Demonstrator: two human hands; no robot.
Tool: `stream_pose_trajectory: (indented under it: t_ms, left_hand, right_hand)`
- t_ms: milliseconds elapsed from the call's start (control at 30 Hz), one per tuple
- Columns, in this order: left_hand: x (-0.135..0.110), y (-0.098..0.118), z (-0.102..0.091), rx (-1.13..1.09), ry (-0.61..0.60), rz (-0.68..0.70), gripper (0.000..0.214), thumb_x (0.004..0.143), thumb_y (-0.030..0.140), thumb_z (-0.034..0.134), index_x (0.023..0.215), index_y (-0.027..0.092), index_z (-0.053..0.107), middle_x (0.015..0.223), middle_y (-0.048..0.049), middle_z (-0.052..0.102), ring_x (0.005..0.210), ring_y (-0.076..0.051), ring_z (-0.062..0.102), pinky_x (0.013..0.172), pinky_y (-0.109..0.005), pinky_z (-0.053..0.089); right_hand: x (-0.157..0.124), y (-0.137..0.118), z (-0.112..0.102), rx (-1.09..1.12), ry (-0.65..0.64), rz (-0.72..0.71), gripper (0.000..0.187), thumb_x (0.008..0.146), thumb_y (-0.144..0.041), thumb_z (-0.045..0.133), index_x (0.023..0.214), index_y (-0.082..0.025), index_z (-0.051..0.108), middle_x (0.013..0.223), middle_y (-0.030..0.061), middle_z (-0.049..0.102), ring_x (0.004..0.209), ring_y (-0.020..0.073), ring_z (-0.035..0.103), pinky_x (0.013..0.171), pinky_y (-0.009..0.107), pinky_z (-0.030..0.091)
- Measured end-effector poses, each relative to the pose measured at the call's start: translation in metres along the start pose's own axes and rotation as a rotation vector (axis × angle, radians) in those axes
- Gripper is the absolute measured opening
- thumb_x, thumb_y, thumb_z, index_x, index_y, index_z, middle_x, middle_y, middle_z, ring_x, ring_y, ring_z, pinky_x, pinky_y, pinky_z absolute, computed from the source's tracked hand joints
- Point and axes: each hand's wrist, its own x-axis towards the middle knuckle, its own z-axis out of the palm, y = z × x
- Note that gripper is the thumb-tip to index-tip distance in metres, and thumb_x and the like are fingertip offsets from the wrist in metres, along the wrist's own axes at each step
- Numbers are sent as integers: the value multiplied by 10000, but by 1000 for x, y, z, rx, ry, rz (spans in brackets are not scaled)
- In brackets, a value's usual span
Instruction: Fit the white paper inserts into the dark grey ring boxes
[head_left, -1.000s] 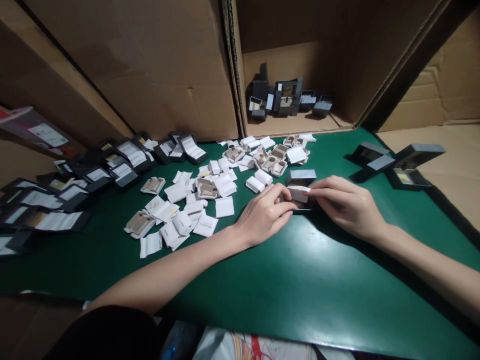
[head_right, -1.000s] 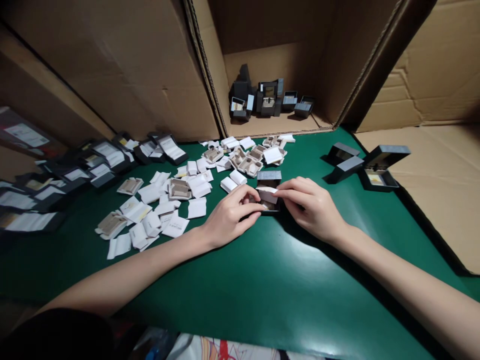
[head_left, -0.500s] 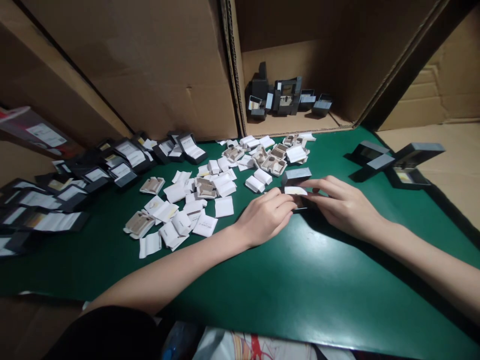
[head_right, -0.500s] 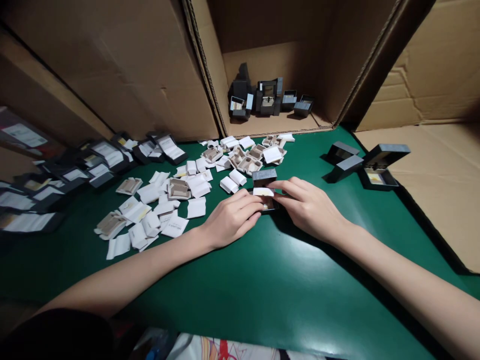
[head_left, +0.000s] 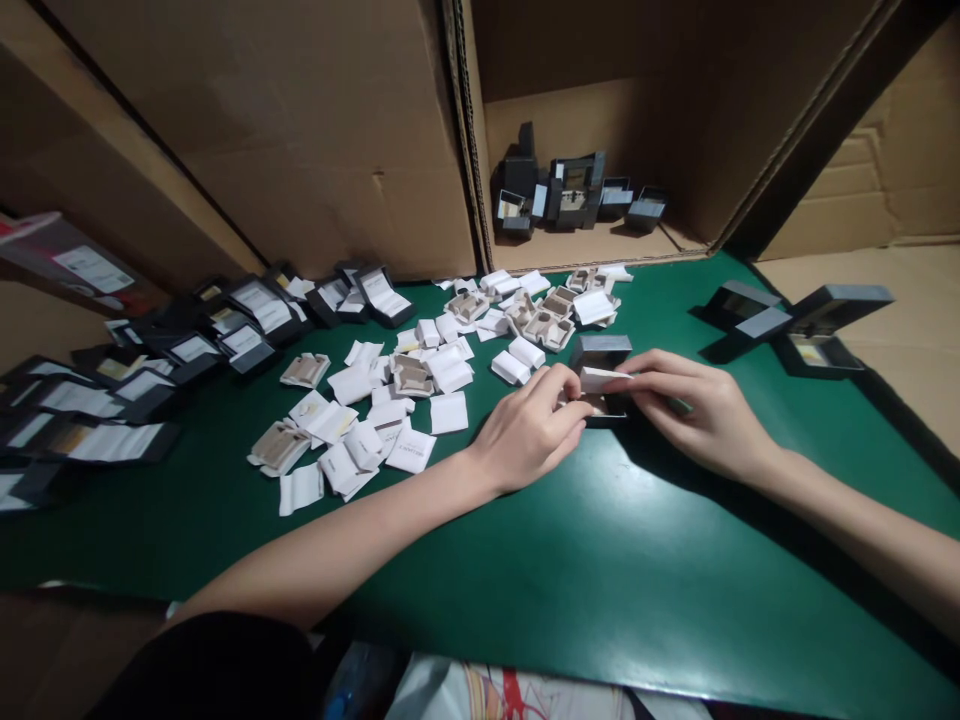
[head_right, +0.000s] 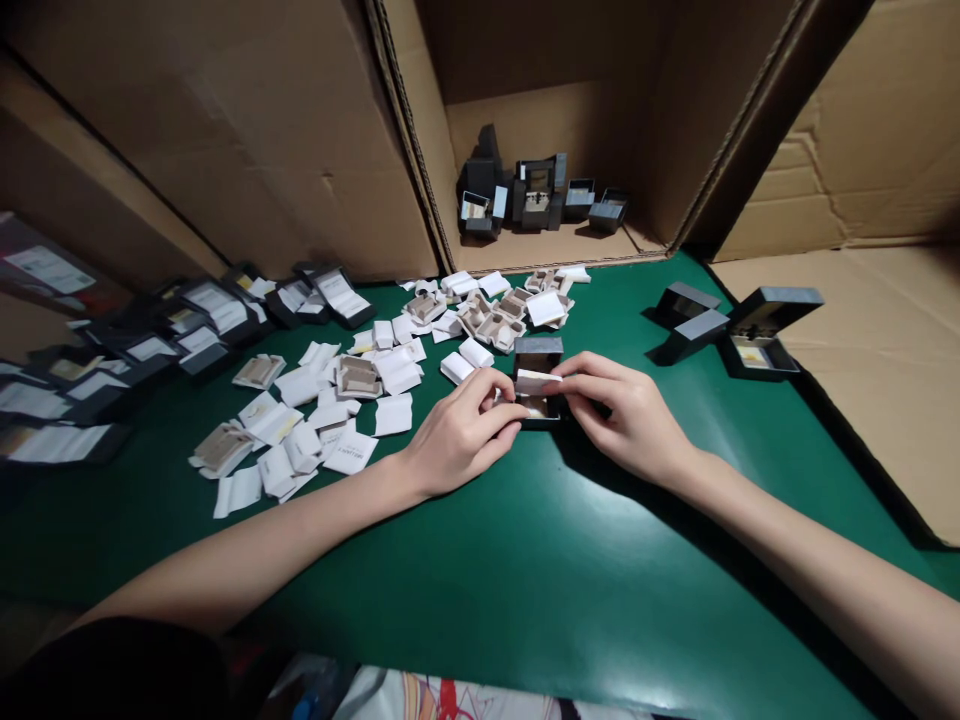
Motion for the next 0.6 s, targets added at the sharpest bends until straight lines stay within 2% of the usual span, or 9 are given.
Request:
stream_pose_trajectory:
  t_ms: [100, 200, 433, 600]
  left_hand:
    - [0, 0, 1, 5, 2, 4, 180, 918, 165, 454, 951, 132, 628, 936, -92, 517, 808, -154, 525, 636, -250, 467]
    - [0, -1, 1, 6, -9, 15, 184, 920, 162, 449, 946, 134, 628, 933, -89, 518, 800, -150, 516, 627, -244, 454]
    - [0, 0, 0, 10, -14, 38, 195, 927, 170, 446, 921, 124, 636, 938, -89, 530, 802, -150, 517, 644, -250, 456]
    - [0, 0, 0, 1, -7, 28, 187, 925, 164, 447, 948, 135, 630, 972, -92, 535, 823, -153, 526, 654, -256, 467]
  right_hand:
    - [1, -4, -2, 60, 42, 128, 200, 873, -140, 506, 920, -230, 679, 949, 60, 649, 825, 180, 638, 665, 297, 513]
    - [2, -3, -2, 95, 81, 185, 174, 868, -178, 527, 886, -234, 691, 917, 47, 661, 829, 183, 643, 694, 303, 523]
    - [1, -2, 1, 92, 4, 91, 201, 860, -121, 504, 912, -224, 669, 920, 49, 654, 825, 167, 642, 696, 282, 514]
    - [0, -1, 0, 73, 41, 110, 172, 846, -115, 517, 868, -217, 654, 874, 43, 658, 789, 170, 642, 655, 281, 504]
